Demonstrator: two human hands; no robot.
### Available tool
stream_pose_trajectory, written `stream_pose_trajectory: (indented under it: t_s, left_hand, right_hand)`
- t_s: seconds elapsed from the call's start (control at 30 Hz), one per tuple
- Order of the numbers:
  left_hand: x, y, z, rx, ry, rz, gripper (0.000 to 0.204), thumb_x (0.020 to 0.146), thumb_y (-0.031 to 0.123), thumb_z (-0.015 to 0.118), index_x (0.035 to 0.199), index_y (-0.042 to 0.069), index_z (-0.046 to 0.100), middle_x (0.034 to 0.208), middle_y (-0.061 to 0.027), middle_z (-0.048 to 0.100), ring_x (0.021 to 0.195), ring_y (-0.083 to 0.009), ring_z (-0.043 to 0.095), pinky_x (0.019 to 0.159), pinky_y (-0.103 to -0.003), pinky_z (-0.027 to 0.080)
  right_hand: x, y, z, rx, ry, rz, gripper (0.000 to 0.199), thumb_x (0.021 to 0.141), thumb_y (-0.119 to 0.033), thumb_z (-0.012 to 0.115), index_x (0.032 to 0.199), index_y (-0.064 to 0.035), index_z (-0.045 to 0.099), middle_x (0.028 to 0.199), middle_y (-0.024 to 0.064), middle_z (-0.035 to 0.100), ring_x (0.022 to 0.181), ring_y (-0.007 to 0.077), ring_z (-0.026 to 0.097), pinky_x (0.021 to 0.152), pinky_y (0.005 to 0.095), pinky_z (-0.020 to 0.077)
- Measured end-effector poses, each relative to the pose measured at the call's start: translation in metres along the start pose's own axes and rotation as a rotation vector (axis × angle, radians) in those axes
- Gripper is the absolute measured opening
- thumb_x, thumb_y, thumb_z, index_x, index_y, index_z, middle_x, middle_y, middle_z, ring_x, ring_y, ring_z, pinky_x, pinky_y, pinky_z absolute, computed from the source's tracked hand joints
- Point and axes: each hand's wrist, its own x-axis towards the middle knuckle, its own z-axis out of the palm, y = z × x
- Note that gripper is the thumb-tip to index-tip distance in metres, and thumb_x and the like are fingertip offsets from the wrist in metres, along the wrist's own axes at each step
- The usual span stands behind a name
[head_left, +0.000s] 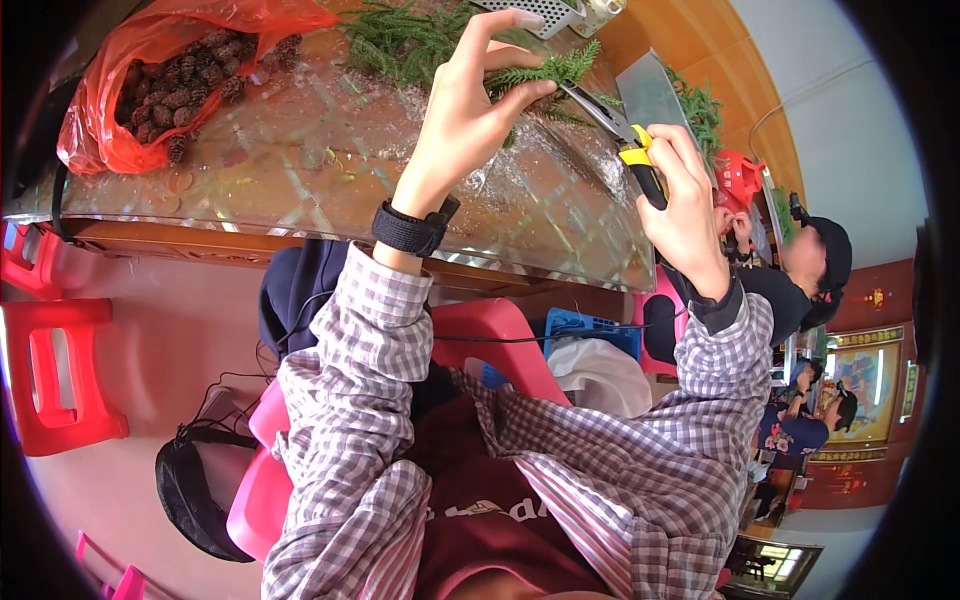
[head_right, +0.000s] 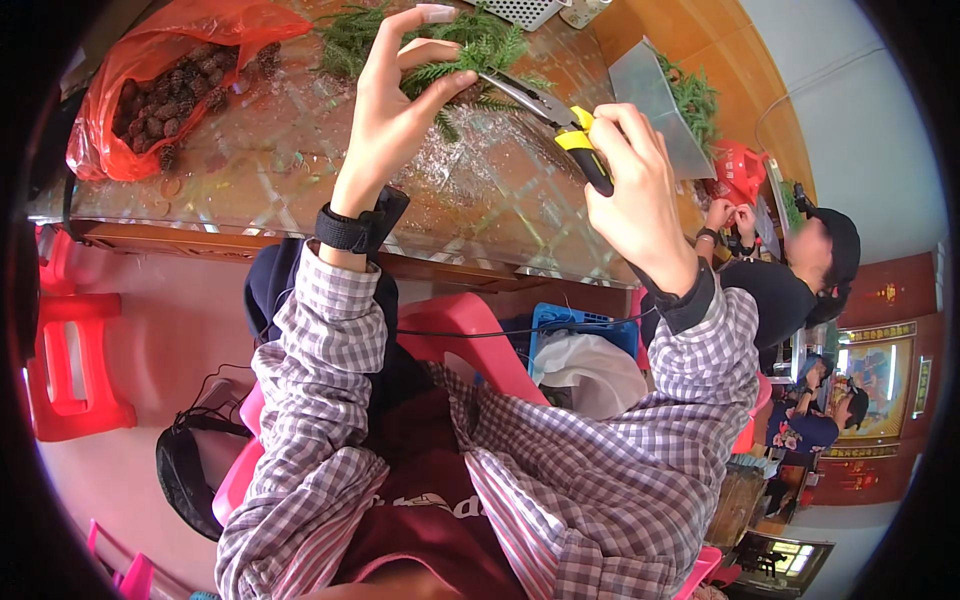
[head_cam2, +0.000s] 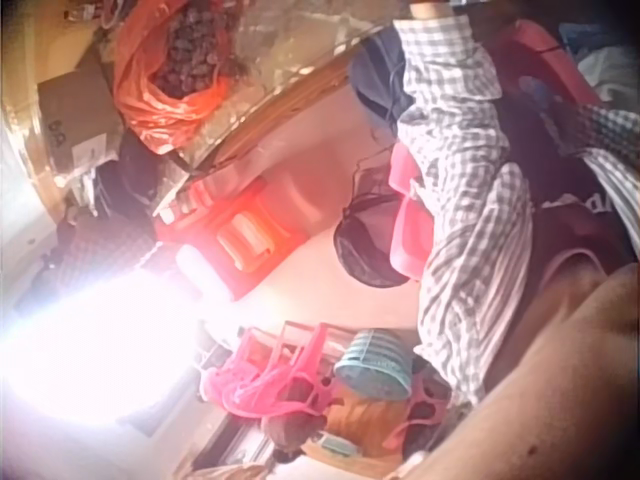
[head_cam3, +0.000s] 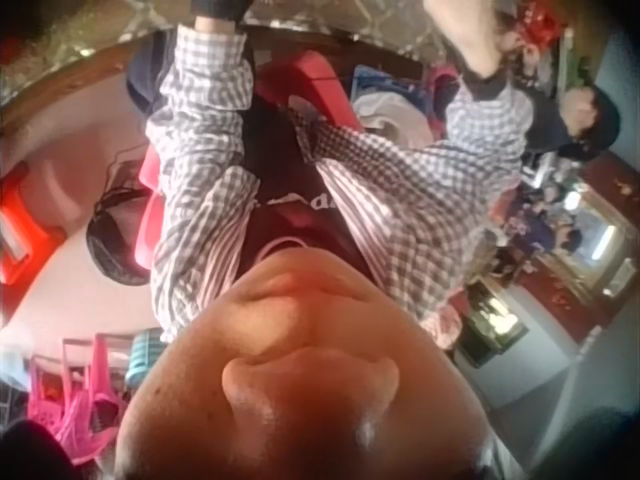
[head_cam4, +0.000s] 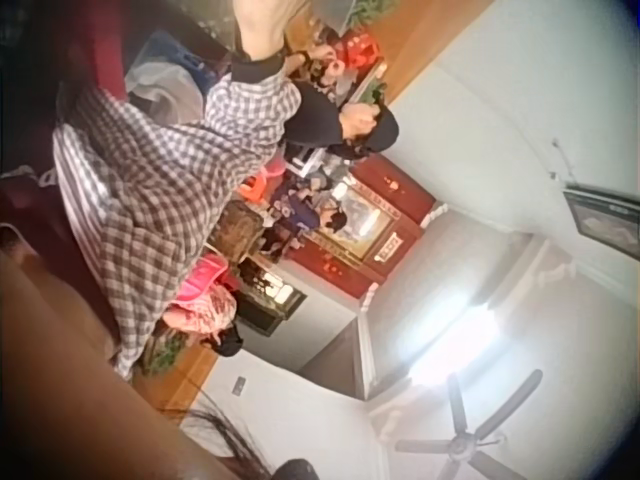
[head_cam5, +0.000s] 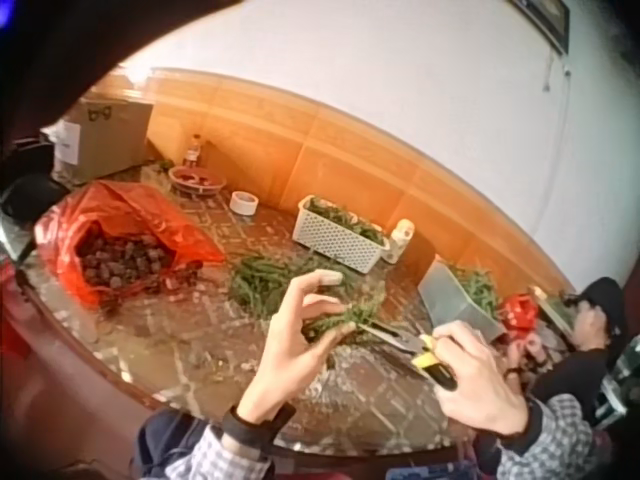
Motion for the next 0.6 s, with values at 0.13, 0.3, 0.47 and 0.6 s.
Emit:
stream_pose_trajectory:
  t_s: [0.13,0.3,0.47,0.6]
  left_hand:
    - [0.0,0.002,-0.001,-0.114,0.012,-0.059,0.05,0.077,-0.01,0.059,0.121,0.005,0.039,0.12,-0.009,0.044,0.095,-0.0179,0.055,0.082,-0.032,0.049]
    - [-0.002,-0.002,-0.004,-0.15,0.016,-0.071,0.051,0.077,-0.011,0.057,0.122,0.005,0.039,0.121,-0.009,0.042,0.094,-0.0178,0.055,0.082,-0.031,0.05]
    - [-0.003,-0.001,-0.004,-0.139,0.013,-0.027,0.052,0.076,-0.012,0.058,0.122,0.005,0.039,0.121,-0.0093,0.043,0.095,-0.0181,0.055,0.081,-0.032,0.05]
    - [-0.002,0.01,-0.006,-0.061,0.003,-0.01,0.052,0.076,-0.011,0.059,0.121,0.005,0.039,0.119,-0.0105,0.046,0.095,-0.0199,0.057,0.08,-0.033,0.05]
  right_hand:
    - [-0.001,-0.005,-0.003,0.12,0.008,0.048,0.036,0.057,0.013,0.052,0.092,0.0051,0.047,0.107,0.0127,0.047,0.097,0.0299,0.05,0.085,0.0298,0.041]
    - [-0.002,-0.006,-0.003,0.155,0.042,0.048,0.036,0.058,0.014,0.05,0.093,0.0063,0.048,0.105,0.013,0.046,0.095,0.0281,0.052,0.083,0.0265,0.0414]
    - [-0.001,-0.006,-0.002,0.117,0.035,0.026,0.036,0.059,0.014,0.05,0.094,0.0065,0.048,0.104,0.0141,0.048,0.092,0.0287,0.053,0.081,0.025,0.0418]
    - [0.003,-0.007,-0.003,0.114,0.04,-0.025,0.035,0.059,0.015,0.05,0.092,0.0066,0.049,0.098,0.0156,0.05,0.088,0.0295,0.054,0.079,0.025,0.0425]
